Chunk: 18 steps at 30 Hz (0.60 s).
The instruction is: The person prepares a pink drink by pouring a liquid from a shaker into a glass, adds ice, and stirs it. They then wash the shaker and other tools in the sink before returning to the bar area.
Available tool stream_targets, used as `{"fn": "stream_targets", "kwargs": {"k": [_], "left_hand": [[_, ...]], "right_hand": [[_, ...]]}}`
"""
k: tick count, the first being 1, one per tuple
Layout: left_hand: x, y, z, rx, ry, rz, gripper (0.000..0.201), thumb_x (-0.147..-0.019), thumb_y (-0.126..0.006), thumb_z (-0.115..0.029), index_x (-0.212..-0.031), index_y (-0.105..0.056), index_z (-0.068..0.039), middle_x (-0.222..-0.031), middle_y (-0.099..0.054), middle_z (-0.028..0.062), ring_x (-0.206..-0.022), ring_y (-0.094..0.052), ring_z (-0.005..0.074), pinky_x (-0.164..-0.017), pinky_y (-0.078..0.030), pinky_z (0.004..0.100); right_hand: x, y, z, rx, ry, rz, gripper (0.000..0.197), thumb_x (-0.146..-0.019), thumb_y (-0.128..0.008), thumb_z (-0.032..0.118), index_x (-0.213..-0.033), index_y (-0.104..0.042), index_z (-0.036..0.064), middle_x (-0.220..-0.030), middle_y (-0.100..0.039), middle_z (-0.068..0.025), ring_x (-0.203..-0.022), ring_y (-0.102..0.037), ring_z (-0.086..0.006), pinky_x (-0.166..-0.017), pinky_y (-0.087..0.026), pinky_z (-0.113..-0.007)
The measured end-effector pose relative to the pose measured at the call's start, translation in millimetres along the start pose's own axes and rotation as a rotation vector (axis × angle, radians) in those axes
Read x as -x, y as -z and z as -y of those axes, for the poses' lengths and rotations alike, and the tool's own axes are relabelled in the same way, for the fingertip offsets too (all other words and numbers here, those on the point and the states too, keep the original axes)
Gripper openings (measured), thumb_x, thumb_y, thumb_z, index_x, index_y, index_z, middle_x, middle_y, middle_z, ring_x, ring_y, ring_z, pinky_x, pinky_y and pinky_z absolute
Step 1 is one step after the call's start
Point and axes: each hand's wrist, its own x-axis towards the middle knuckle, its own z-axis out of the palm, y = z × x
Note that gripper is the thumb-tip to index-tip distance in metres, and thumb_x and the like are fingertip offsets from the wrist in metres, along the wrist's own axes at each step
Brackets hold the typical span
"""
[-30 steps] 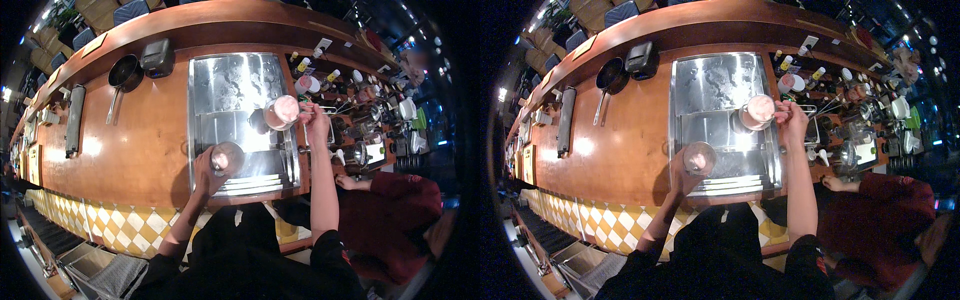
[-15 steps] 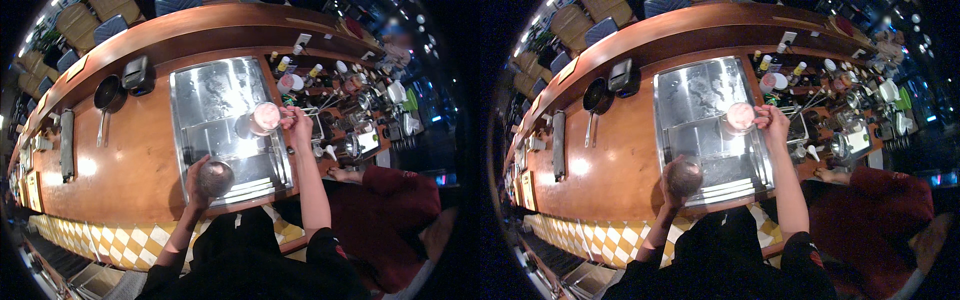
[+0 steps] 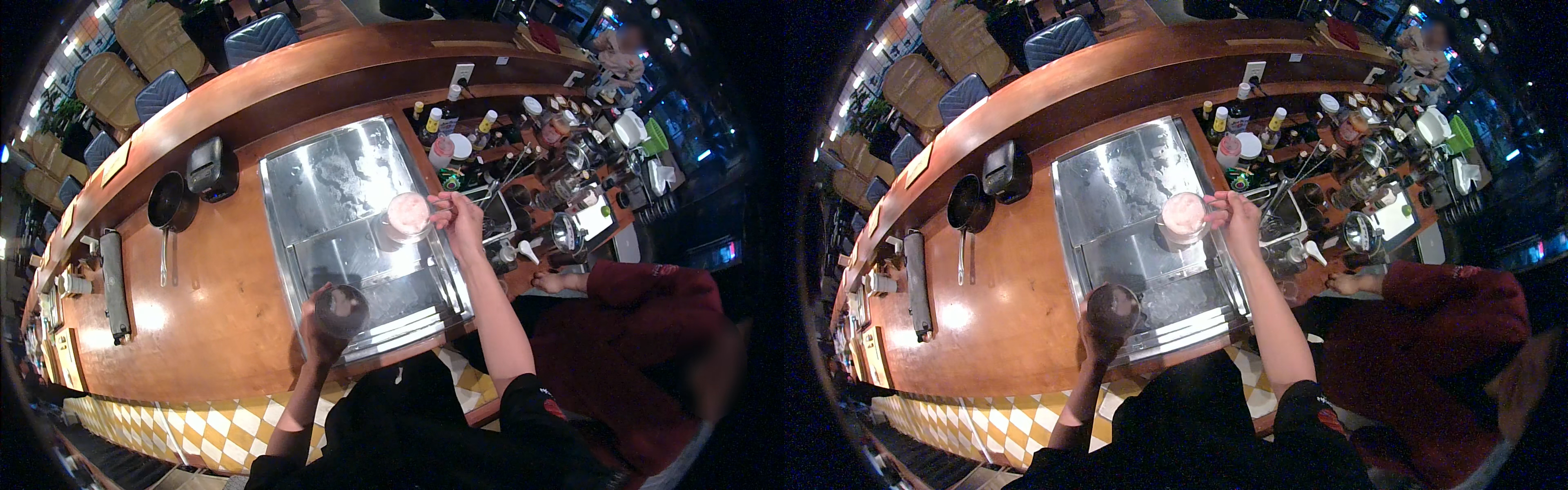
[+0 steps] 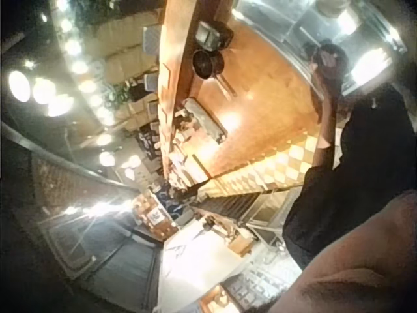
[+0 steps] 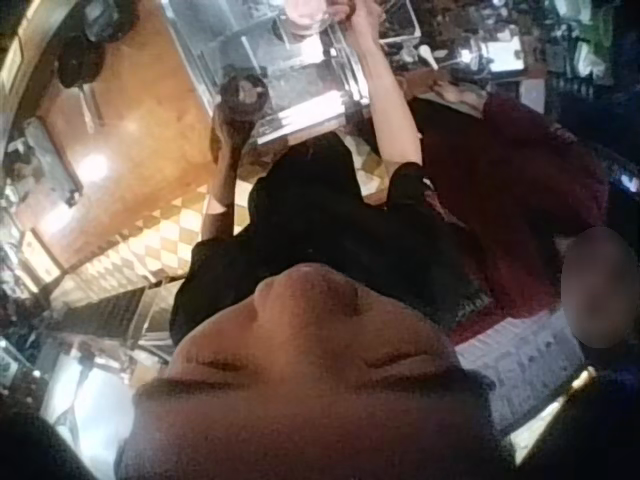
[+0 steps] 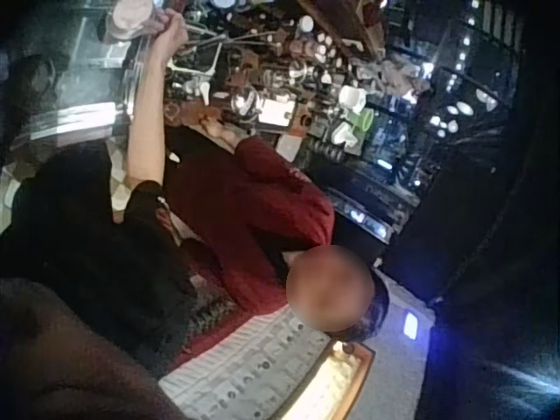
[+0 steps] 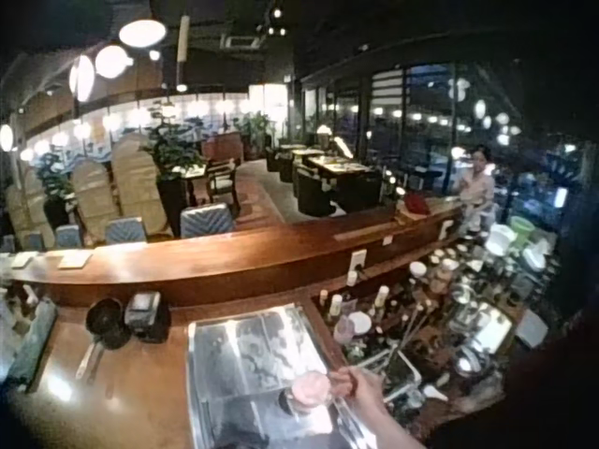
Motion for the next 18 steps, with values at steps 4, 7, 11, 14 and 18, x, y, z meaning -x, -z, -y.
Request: {"fn": "stream_targets", "kwargs": {"k": [4, 7, 11, 14, 18], "left_hand": [[-0.2, -0.1, -4.0, -0.001, 0.057, -0.018, 0.065, -0.062, -0.09, -0.022, -0.119, -0.064, -0.004, -0.121, -0.065, 0.0155, -0.109, -0.062, 0.0325, -0.091, -0.052, 0.0397], [-1.1, -1.8, -0.3, -0.01, 0.011, -0.017, 0.068, -0.061, -0.091, -0.023, -0.12, -0.063, -0.004, -0.12, -0.065, 0.0151, -0.109, -0.062, 0.0329, -0.091, -0.051, 0.0405], [-3.2, -3.0, -0.7, -0.03, -0.001, -0.014, 0.069, -0.062, -0.091, -0.025, -0.121, -0.063, -0.004, -0.119, -0.065, 0.0146, -0.109, -0.062, 0.0331, -0.091, -0.051, 0.0409], [-2.7, -1.4, -7.3, -0.037, 0.03, -0.013, 0.064, -0.063, -0.09, -0.025, -0.118, -0.065, -0.005, -0.121, -0.065, 0.0152, -0.11, -0.062, 0.033, -0.092, -0.051, 0.0405], [-1.0, -2.1, -3.1, -0.001, 0.02, 0.021, 0.057, -0.064, -0.09, -0.026, -0.113, -0.069, -0.007, -0.124, -0.064, 0.0155, -0.112, -0.061, 0.0326, -0.093, -0.05, 0.0405]], "right_hand": [[-3.1, 5.2, -5.4, -0.011, -0.009, 0.001, 0.031, -0.105, -0.045, 0.023, -0.106, -0.06, -0.0042, -0.103, -0.071, -0.0225, -0.063, -0.068, -0.0167, -0.053, -0.052, -0.024], [-5.2, 6.5, -8.9, 0.06, -0.014, -0.044, 0.031, -0.106, -0.042, 0.023, -0.108, -0.058, -0.004, -0.101, -0.071, -0.0197, -0.062, -0.069, -0.0182, -0.052, -0.05, -0.024], [1.0, -1.5, -0.5, -0.004, 0.031, 0.001, 0.031, -0.106, -0.042, 0.023, -0.108, -0.058, -0.003, -0.101, -0.071, -0.0189, -0.063, -0.069, -0.0173, -0.052, -0.05, -0.024], [-2.0, 5.2, -9.5, 0.008, 0.0, -0.03, 0.031, -0.106, -0.042, 0.023, -0.108, -0.058, -0.0033, -0.101, -0.071, -0.0185, -0.063, -0.068, -0.017, -0.052, -0.05, -0.024], [2.0, -3.6, 0.1, -0.044, 0.033, -0.017, 0.031, -0.106, -0.042, 0.023, -0.108, -0.058, -0.0042, -0.1, -0.071, -0.0184, -0.063, -0.068, -0.0175, -0.052, -0.05, -0.025]]}}
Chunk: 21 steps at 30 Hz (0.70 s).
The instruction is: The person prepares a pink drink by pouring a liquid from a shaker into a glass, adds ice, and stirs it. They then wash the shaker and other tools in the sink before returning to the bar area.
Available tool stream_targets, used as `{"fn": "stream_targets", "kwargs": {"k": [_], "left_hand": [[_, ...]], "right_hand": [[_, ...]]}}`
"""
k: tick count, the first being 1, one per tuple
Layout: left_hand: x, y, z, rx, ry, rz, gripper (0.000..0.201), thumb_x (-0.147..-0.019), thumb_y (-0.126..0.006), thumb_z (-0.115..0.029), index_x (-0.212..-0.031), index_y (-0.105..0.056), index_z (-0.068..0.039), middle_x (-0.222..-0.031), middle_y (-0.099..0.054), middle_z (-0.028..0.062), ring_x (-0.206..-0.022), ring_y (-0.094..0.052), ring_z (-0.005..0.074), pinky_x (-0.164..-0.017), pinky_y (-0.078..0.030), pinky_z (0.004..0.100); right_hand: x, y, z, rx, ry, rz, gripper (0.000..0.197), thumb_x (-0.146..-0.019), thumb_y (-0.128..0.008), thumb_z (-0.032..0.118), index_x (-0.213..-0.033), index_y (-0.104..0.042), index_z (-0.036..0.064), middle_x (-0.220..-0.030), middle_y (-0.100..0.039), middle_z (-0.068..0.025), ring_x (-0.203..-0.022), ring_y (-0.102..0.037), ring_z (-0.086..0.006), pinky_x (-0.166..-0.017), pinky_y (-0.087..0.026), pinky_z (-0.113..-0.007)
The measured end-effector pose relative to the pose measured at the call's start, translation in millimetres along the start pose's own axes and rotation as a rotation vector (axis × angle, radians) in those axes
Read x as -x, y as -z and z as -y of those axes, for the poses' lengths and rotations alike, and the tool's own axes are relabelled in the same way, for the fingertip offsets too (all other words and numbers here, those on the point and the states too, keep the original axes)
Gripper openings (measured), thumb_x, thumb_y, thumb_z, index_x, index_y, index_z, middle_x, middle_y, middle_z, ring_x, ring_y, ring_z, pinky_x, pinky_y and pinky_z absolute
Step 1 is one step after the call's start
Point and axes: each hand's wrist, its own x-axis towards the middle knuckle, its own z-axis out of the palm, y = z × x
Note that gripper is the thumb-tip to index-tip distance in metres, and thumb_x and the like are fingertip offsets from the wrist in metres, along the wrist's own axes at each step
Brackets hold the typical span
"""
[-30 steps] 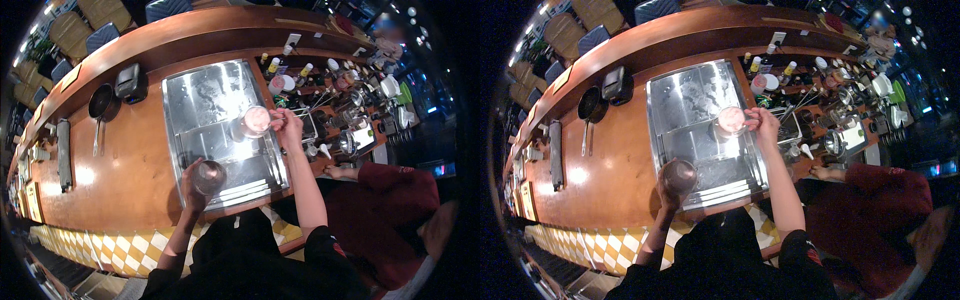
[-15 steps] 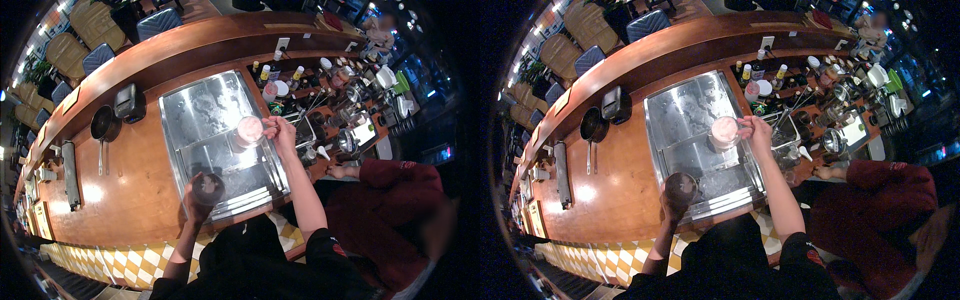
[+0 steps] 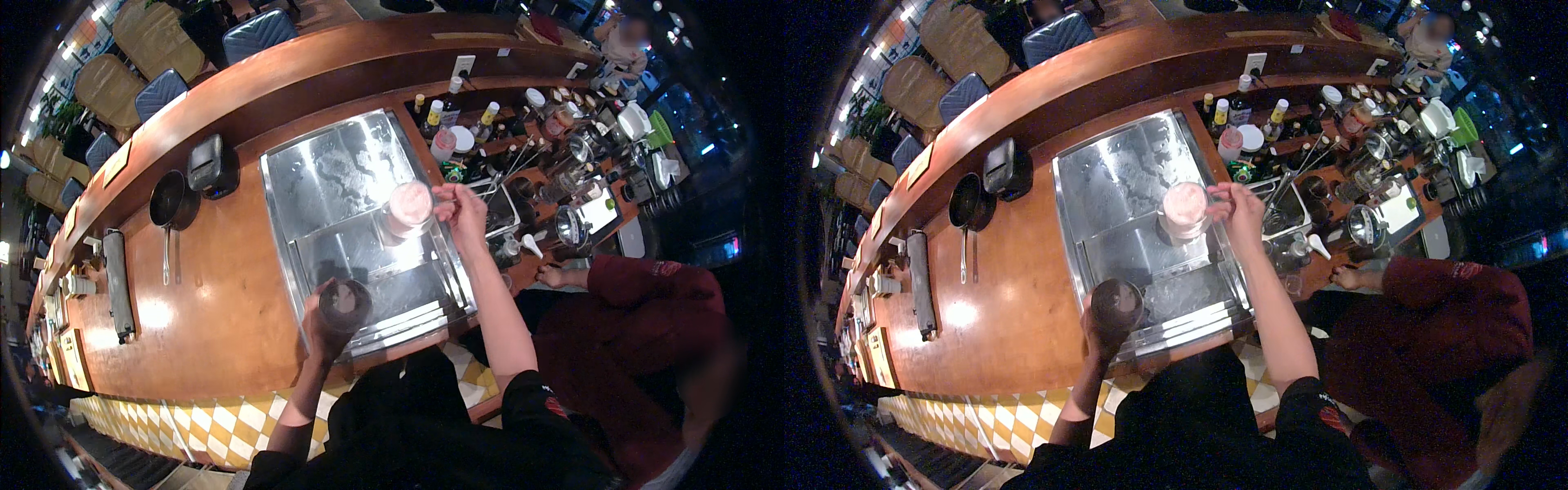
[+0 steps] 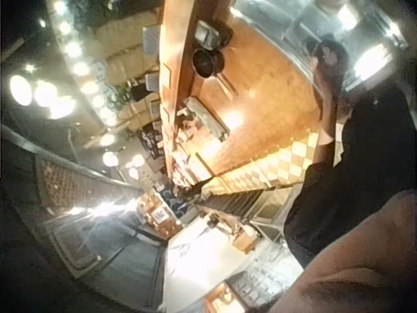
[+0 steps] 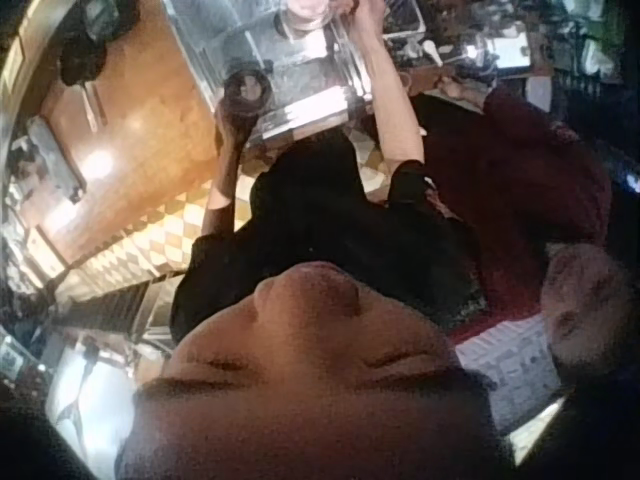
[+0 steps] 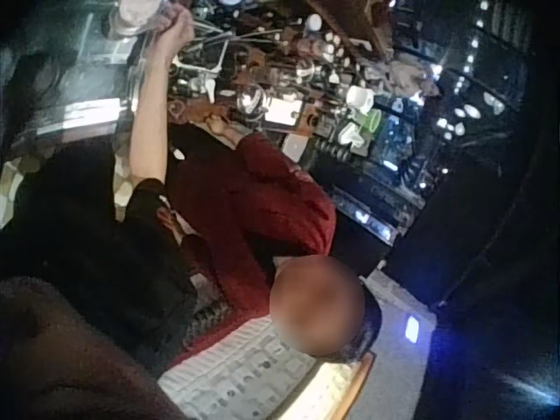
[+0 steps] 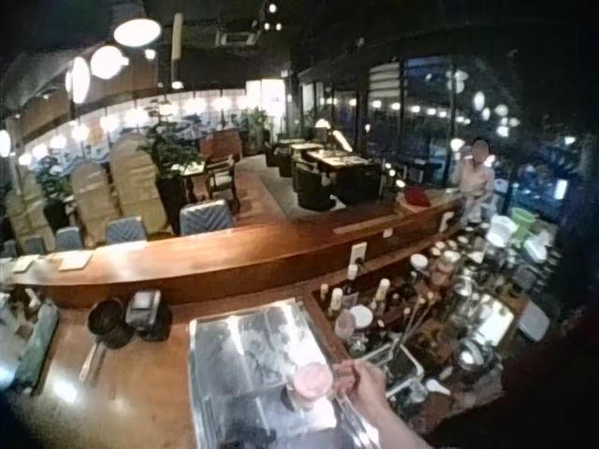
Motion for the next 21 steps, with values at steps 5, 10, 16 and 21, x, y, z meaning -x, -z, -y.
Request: {"fn": "stream_targets", "kwargs": {"k": [5, 10, 16, 21], "left_hand": [[-2.5, -3.6, 2.0, 0.008, 0.039, 0.04, 0.053, -0.065, -0.088, -0.027, -0.111, -0.07, -0.009, -0.124, -0.064, 0.0159, -0.116, -0.059, 0.0328, -0.097, -0.048, 0.0405], [1.0, -8.8, 15.1, -0.093, -0.095, -0.025, 0.061, -0.062, -0.091, -0.028, -0.114, -0.066, -0.006, -0.114, -0.067, 0.0144, -0.106, -0.064, 0.0302, -0.091, -0.052, 0.0391], [-3.1, -15.8, 15.4, -0.012, 0.003, -0.004, 0.073, -0.062, -0.09, -0.025, -0.126, -0.058, -0.006, -0.121, -0.063, 0.0174, -0.111, -0.06, 0.0351, -0.095, -0.049, 0.0422], [-34.7, 0.2, -15.8, 0.044, 0.0, -0.079, 0.081, -0.059, -0.091, -0.021, -0.13, -0.056, -0.009, -0.119, -0.063, 0.0142, -0.109, -0.061, 0.0358, -0.094, -0.049, 0.0436]], "right_hand": [[1.6, 8.1, -6.5, 0.015, -0.002, 0.037, 0.031, -0.105, -0.047, 0.024, -0.11, -0.059, -0.0038, -0.103, -0.071, -0.0186, -0.064, -0.068, -0.0152, -0.053, -0.052, -0.024], [4.6, -3.5, 8.4, -0.01, 0.027, 0.029, 0.03, -0.106, -0.045, 0.023, -0.109, -0.059, -0.004, -0.102, -0.071, -0.0194, -0.065, -0.068, -0.0152, -0.055, -0.052, -0.023], [2.4, 6.6, -2.4, 0.08, 0.002, 0.004, 0.031, -0.106, -0.043, 0.023, -0.109, -0.058, -0.0038, -0.103, -0.071, -0.0188, -0.065, -0.069, -0.0172, -0.055, -0.052, -0.024], [4.4, -1.6, 2.2, 0.111, 0.007, 0.022, 0.032, -0.107, -0.043, 0.025, -0.108, -0.059, -0.0033, -0.102, -0.071, -0.018, -0.066, -0.069, -0.0164, -0.055, -0.051, -0.024]]}}
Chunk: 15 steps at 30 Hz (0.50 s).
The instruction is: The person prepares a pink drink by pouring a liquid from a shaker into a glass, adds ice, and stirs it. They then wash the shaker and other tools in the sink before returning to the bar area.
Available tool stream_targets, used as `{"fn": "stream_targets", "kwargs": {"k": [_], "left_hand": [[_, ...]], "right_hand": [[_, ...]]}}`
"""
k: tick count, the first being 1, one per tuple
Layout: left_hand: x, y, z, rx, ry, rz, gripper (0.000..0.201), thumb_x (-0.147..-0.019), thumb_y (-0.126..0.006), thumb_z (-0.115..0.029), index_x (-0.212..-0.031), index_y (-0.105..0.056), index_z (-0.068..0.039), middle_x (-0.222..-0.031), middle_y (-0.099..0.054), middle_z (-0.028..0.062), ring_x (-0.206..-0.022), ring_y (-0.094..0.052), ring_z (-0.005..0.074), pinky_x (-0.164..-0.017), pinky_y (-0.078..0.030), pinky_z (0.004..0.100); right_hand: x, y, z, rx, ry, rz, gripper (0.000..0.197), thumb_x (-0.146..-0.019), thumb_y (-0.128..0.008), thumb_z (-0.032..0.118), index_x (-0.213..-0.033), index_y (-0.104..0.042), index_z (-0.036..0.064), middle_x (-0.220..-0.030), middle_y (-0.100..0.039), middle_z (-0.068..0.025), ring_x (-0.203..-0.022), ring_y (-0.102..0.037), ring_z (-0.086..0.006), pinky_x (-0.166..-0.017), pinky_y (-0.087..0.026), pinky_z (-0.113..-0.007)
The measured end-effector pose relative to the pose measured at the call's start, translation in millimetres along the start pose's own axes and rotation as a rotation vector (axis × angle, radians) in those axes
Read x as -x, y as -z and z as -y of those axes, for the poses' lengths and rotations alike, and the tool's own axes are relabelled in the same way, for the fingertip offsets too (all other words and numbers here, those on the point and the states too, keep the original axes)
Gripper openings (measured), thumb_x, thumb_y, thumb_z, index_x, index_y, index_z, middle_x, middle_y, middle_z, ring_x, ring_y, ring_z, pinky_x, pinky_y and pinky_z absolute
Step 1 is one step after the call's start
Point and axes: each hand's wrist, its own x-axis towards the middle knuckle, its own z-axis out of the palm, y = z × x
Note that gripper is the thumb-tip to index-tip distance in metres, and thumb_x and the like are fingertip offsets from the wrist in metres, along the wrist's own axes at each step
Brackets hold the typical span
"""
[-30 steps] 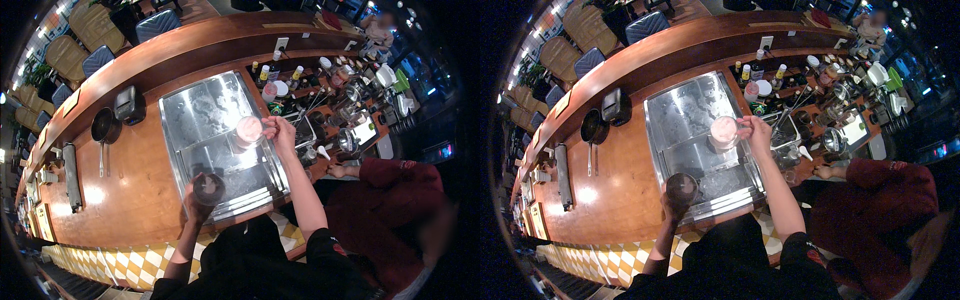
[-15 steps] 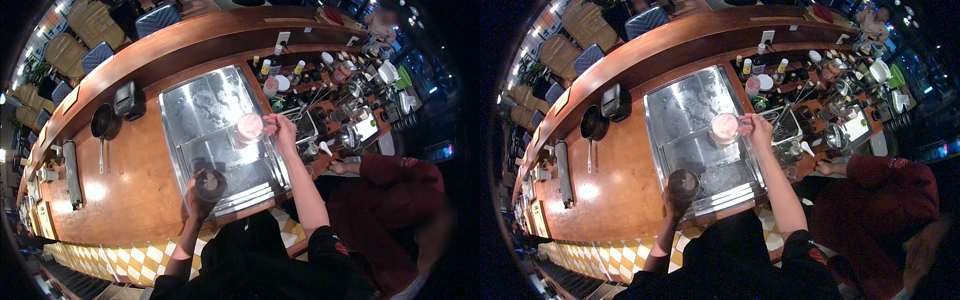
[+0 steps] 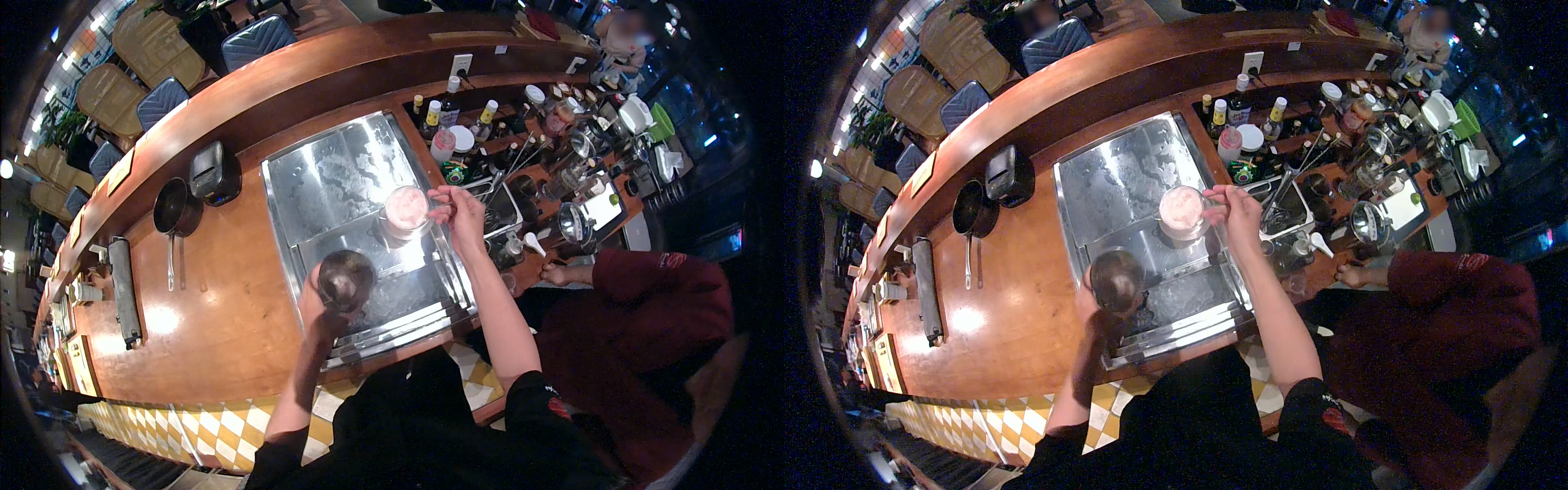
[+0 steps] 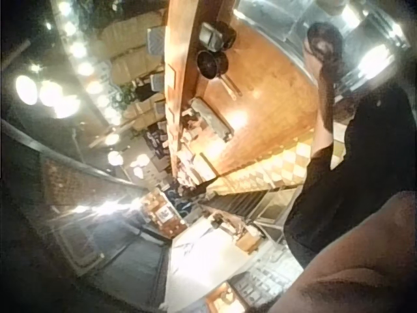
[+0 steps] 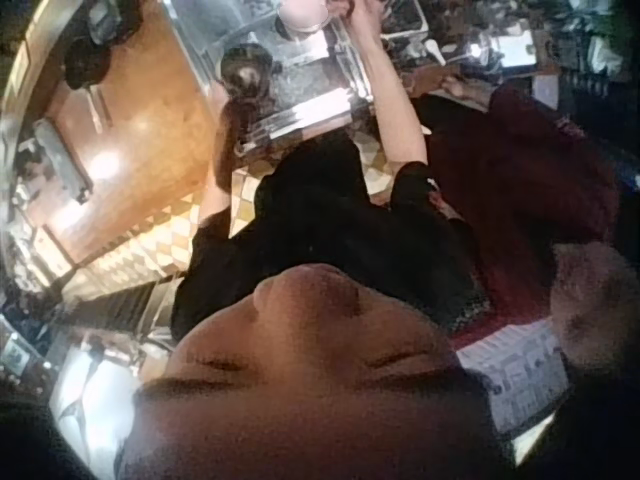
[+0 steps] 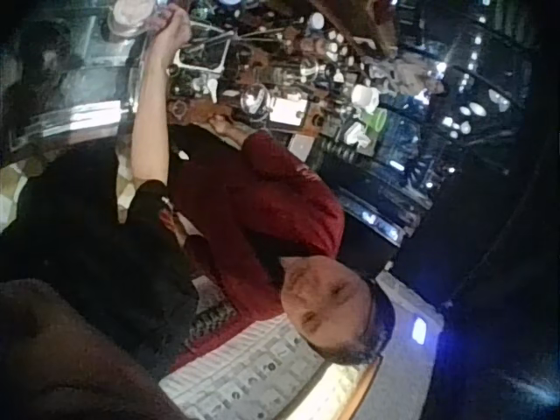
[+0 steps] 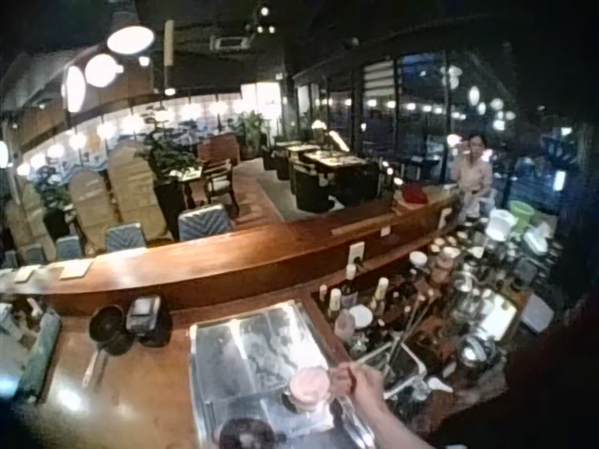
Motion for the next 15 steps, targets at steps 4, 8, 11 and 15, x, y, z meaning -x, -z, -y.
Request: {"fn": "stream_targets", "kwargs": {"k": [4, 8, 11, 15], "left_hand": [[-59.4, 16.4, -15.6, -0.142, -0.432, 0.006, 0.087, -0.056, -0.089, -0.015, -0.135, -0.053, -0.013, -0.119, -0.061, 0.0129, -0.11, -0.059, 0.0354, -0.095, -0.046, 0.0441], [-99.4, 31.8, -57.1, -0.474, -0.616, 0.142, 0.092, -0.054, -0.086, -0.01, -0.138, -0.05, -0.012, -0.12, -0.061, 0.0136, -0.11, -0.058, 0.0357, -0.092, -0.046, 0.0441], [-122.4, 27.9, -80.3, -0.581, -0.748, 0.194, 0.091, -0.055, -0.085, -0.009, -0.139, -0.05, -0.017, -0.121, -0.058, 0.011, -0.113, -0.055, 0.0319, -0.094, -0.043, 0.0433], [-147.2, 20.1, -96.4, -0.734, -1.001, 0.145, 0.076, -0.066, -0.074, -0.005, -0.137, -0.053, -0.017, -0.12, -0.057, 0.0109, -0.113, -0.054, 0.0302, -0.095, -0.042, 0.0439]], "right_hand": [[0.3, 3.3, -5.6, 0.026, -0.05, -0.025, 0.033, -0.107, -0.043, 0.026, -0.108, -0.059, -0.0033, -0.101, -0.071, -0.017, -0.066, -0.068, -0.0164, -0.057, -0.051, -0.025], [-1.8, 5.9, -12.0, 0.011, -0.017, 0.026, 0.033, -0.107, -0.043, 0.026, -0.107, -0.059, -0.0037, -0.101, -0.071, -0.0169, -0.066, -0.069, -0.018, -0.058, -0.051, -0.025], [-7.8, 9.5, -18.7, 0.0, -0.005, 0.009, 0.032, -0.106, -0.045, 0.024, -0.105, -0.06, -0.0051, -0.098, -0.071, -0.0184, -0.065, -0.07, -0.0209, -0.053, -0.051, -0.026], [-10.2, 3.7, -19.0, -0.037, -0.006, 0.003, 0.031, -0.104, -0.047, 0.022, -0.103, -0.06, -0.0066, -0.096, -0.071, -0.0196, -0.062, -0.071, -0.023, -0.048, -0.052, -0.027]]}}
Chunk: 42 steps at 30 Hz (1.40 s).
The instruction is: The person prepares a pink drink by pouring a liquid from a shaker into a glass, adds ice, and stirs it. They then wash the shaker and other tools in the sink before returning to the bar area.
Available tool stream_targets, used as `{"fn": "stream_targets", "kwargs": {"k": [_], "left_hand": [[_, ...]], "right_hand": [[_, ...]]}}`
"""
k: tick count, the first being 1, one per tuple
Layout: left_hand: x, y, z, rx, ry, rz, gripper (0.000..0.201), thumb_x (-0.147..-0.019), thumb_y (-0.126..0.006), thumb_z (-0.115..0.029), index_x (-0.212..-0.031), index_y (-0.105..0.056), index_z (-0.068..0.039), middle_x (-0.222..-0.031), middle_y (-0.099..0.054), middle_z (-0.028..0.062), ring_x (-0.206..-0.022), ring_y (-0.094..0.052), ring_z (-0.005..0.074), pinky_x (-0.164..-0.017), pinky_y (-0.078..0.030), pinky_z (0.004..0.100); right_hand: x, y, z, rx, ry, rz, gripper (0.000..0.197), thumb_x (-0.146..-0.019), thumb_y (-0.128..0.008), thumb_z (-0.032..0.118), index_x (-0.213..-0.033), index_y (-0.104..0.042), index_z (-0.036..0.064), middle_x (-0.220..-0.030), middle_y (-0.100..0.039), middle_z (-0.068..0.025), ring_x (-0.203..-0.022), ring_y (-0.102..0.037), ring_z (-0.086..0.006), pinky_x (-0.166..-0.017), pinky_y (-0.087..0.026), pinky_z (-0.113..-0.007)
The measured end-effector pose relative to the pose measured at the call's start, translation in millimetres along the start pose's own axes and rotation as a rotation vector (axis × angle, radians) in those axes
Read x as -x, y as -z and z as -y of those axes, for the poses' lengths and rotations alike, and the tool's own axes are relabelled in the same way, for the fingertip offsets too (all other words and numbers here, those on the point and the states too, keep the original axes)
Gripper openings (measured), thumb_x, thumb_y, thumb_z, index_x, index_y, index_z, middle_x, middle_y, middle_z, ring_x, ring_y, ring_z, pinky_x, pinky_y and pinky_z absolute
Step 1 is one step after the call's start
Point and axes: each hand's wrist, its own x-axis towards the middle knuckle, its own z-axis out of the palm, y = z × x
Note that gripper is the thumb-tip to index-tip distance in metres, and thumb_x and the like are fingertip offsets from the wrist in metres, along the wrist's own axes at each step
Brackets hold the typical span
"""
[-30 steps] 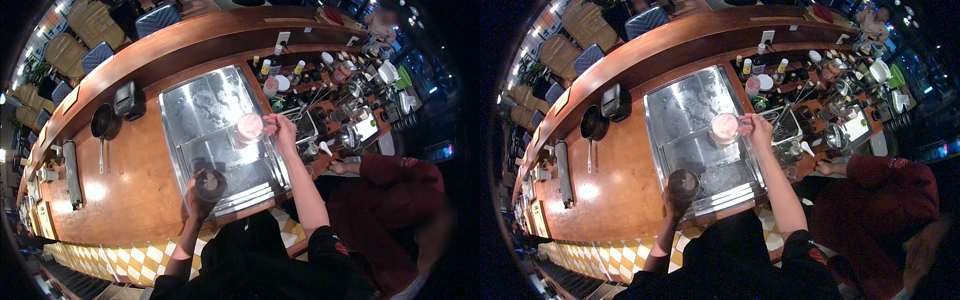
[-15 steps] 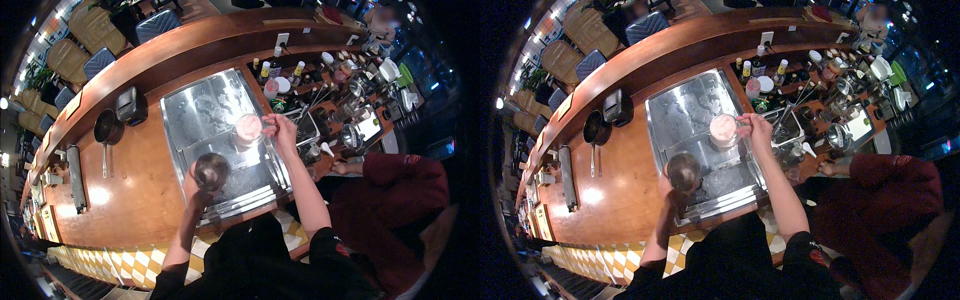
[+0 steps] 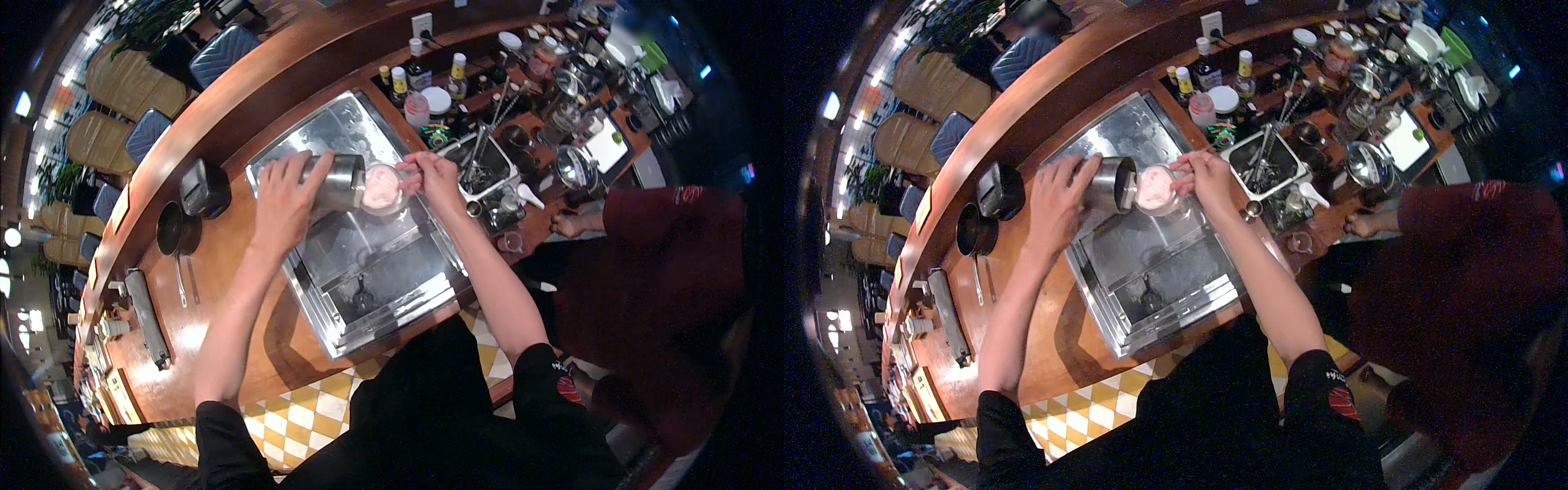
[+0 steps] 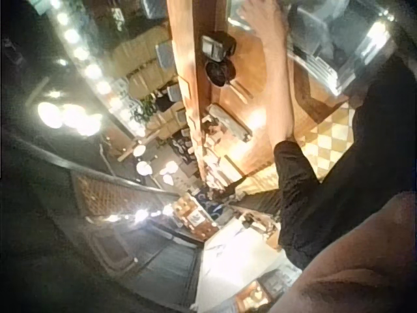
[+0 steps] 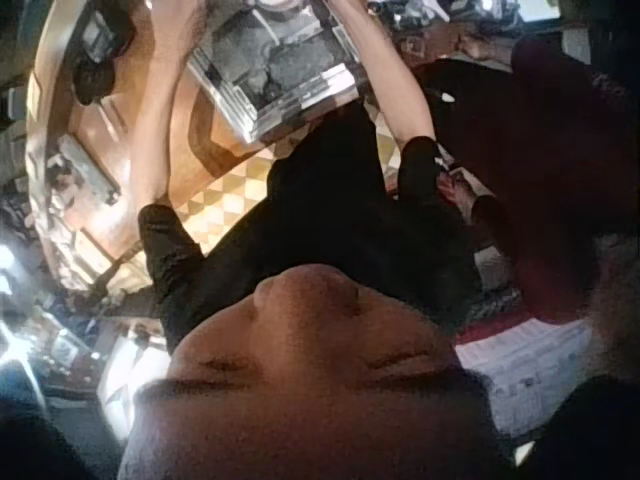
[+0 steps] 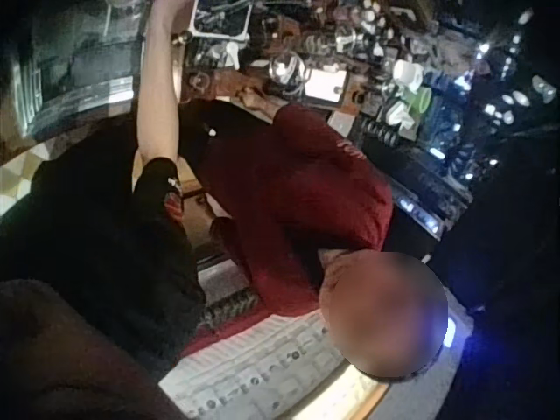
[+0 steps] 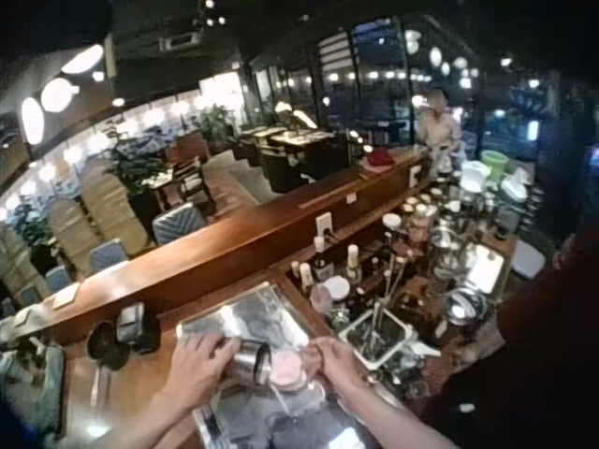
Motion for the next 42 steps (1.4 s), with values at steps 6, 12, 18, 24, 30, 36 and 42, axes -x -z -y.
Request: {"fn": "stream_targets", "kwargs": {"k": [6, 12, 18, 24, 30, 36, 42], "left_hand": [[-21.3, -5.9, 6.2, -0.132, -0.135, -0.01, 0.07, -0.072, -0.067, -0.004, -0.138, -0.053, -0.021, -0.124, -0.058, 0.0119, -0.118, -0.055, 0.0314, -0.102, -0.042, 0.0478], [-32.8, -10.7, 3.4, -0.192, -0.224, 0.001, 0.08, -0.065, -0.075, -0.003, -0.14, -0.052, -0.021, -0.13, -0.056, 0.0117, -0.123, -0.053, 0.0319, -0.105, -0.04, 0.0489], [-45.1, -1.9, -4.1, -0.293, -0.316, 0.001, 0.064, -0.081, -0.058, -0.005, -0.142, -0.051, -0.023, -0.136, -0.054, 0.0105, -0.128, -0.05, 0.0312, -0.109, -0.037, 0.0504], [-55.3, 0.2, -10.7, -0.341, -0.363, -0.019, 0.059, -0.085, -0.054, -0.01, -0.142, -0.051, -0.024, -0.138, -0.053, 0.0091, -0.13, -0.049, 0.0297, -0.111, -0.035, 0.0497], [-56.8, -7.4, -6.4, -0.314, -0.327, -0.023, 0.063, -0.084, -0.057, -0.008, -0.143, -0.049, -0.027, -0.135, -0.054, 0.0096, -0.128, -0.05, 0.0298, -0.108, -0.038, 0.0504], [-53.4, -19.0, -3.9, -0.294, -0.339, -0.046, 0.065, -0.081, -0.059, -0.008, -0.142, -0.049, -0.028, -0.132, -0.054, 0.0098, -0.127, -0.049, 0.029, -0.108, -0.038, 0.0504], [-59.0, -12.2, -6.3, -0.309, -0.4, -0.027, 0.064, -0.083, -0.059, -0.007, -0.143, -0.05, -0.029, -0.139, -0.052, 0.0082, -0.131, -0.048, 0.0288, -0.111, -0.035, 0.0499]], "right_hand": [[-3.4, -3.1, 2.4, -0.002, 0.03, -0.016, 0.03, -0.103, -0.044, 0.018, -0.1, -0.06, -0.007, -0.092, -0.07, -0.0186, -0.059, -0.07, -0.0226, -0.046, -0.053, -0.027], [-5.6, -0.1, 6.2, -0.039, 0.026, 0.016, 0.03, -0.102, -0.043, 0.017, -0.098, -0.059, -0.0073, -0.09, -0.069, -0.0188, -0.059, -0.07, -0.0233, -0.046, -0.052, -0.027], [-2.5, 3.8, 10.1, -0.036, -0.001, 0.037, 0.031, -0.105, -0.042, 0.02, -0.101, -0.059, -0.0056, -0.095, -0.07, -0.0176, -0.063, -0.07, -0.0195, -0.051, -0.052, -0.026], [-5.1, 3.2, 13.8, -0.036, -0.006, 0.033, 0.03, -0.104, -0.043, 0.018, -0.1, -0.059, -0.0068, -0.093, -0.071, -0.0179, -0.063, -0.07, -0.0197, -0.051, -0.052, -0.025], [-6.6, 4.7, 14.2, -0.037, 0.012, -0.002, 0.031, -0.101, -0.042, 0.016, -0.094, -0.062, -0.0071, -0.086, -0.069, -0.0167, -0.057, -0.07, -0.0232, -0.045, -0.05, -0.027], [-12.1, 7.0, 8.5, -0.007, 0.011, -0.005, 0.032, -0.101, -0.044, 0.017, -0.093, -0.061, -0.0083, -0.088, -0.071, -0.018, -0.056, -0.07, -0.0229, -0.044, -0.05, -0.027], [-10.6, 7.2, 13.8, 0.03, 0.003, 0.05, 0.03, -0.104, -0.041, 0.018, -0.1, -0.06, -0.006, -0.094, -0.071, -0.0168, -0.062, -0.069, -0.0178, -0.05, -0.048, -0.025]]}}
